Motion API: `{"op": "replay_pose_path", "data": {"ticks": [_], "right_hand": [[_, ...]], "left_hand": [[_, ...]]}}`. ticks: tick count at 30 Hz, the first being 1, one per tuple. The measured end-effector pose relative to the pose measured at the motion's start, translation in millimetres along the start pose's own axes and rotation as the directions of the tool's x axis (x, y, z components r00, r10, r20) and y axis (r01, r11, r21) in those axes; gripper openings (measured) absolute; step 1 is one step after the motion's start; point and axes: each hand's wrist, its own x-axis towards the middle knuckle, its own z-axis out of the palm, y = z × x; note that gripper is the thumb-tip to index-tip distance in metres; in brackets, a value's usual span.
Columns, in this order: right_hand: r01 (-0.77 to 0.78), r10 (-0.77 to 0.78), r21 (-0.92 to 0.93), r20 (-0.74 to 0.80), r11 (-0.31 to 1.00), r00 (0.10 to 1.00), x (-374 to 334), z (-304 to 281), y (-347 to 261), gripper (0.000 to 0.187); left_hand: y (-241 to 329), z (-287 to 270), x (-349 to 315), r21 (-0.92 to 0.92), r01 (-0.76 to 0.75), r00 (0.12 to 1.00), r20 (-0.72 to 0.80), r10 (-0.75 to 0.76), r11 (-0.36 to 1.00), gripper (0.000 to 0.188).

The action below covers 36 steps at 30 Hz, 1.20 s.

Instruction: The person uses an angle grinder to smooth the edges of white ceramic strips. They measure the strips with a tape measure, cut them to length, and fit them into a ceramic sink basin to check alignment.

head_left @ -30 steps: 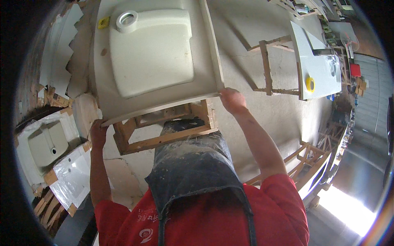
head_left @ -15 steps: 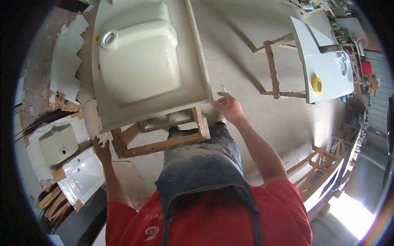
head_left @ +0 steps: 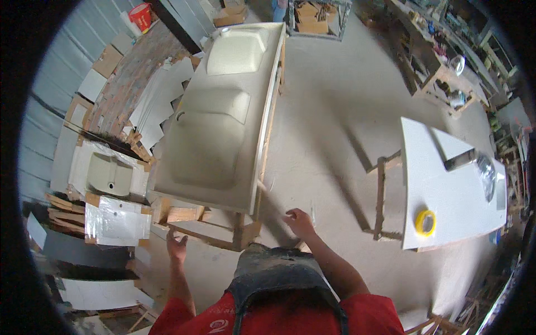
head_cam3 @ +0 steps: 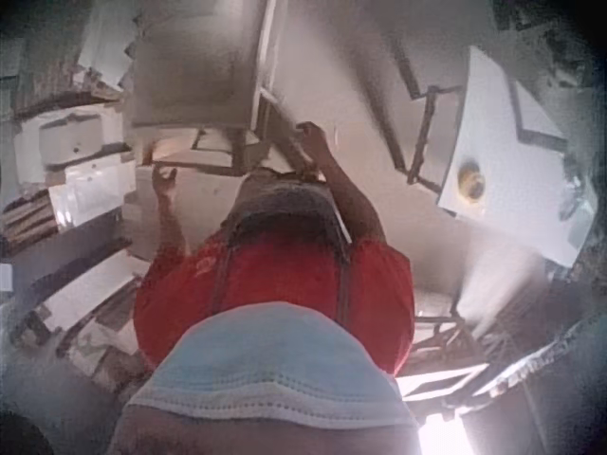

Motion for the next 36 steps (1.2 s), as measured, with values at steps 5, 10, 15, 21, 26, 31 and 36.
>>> {"op": "replay_pose_path", "data": {"ticks": [5,10,15,21,26,31,36], "right_hand": [[-0.035,0.036,-0.008,0.079,0.999,0.996,14,-55,45,0.040],[-0.053,0.012,0.183,0.217,0.982,0.976,48,-105,97,0.034],[-0.122,0.105,0.018,0.396,0.992,0.912,58,-150,50,0.046],[0.033,-0.184,0.286,0.521,0.958,0.833,117,-234,40,0.056],[0.044,-0.197,0.271,0.570,0.961,0.798,218,-302,-73,0.056],[-0.256,0.018,0.368,0.542,0.894,0.840,306,-355,-153,0.053],[-0.266,-0.020,0.321,0.671,0.909,0.741,432,-393,-226,0.056]], "left_hand": [[-14,42,-12,-0.277,-0.064,0.986,-0.164,0.019,0.959,0.070],[154,78,-9,0.001,-0.118,0.980,-0.163,0.116,0.993,0.053],[238,115,47,-0.115,-0.276,0.952,-0.168,0.256,0.954,0.053],[369,223,158,0.004,-0.400,0.914,-0.065,0.400,0.916,0.057],[456,295,263,0.055,-0.472,0.880,-0.028,0.474,0.880,0.056],[583,314,330,-0.148,-0.477,0.861,0.118,0.494,0.866,0.050],[667,345,388,-0.237,-0.481,0.847,0.125,0.517,0.844,0.054]]}}
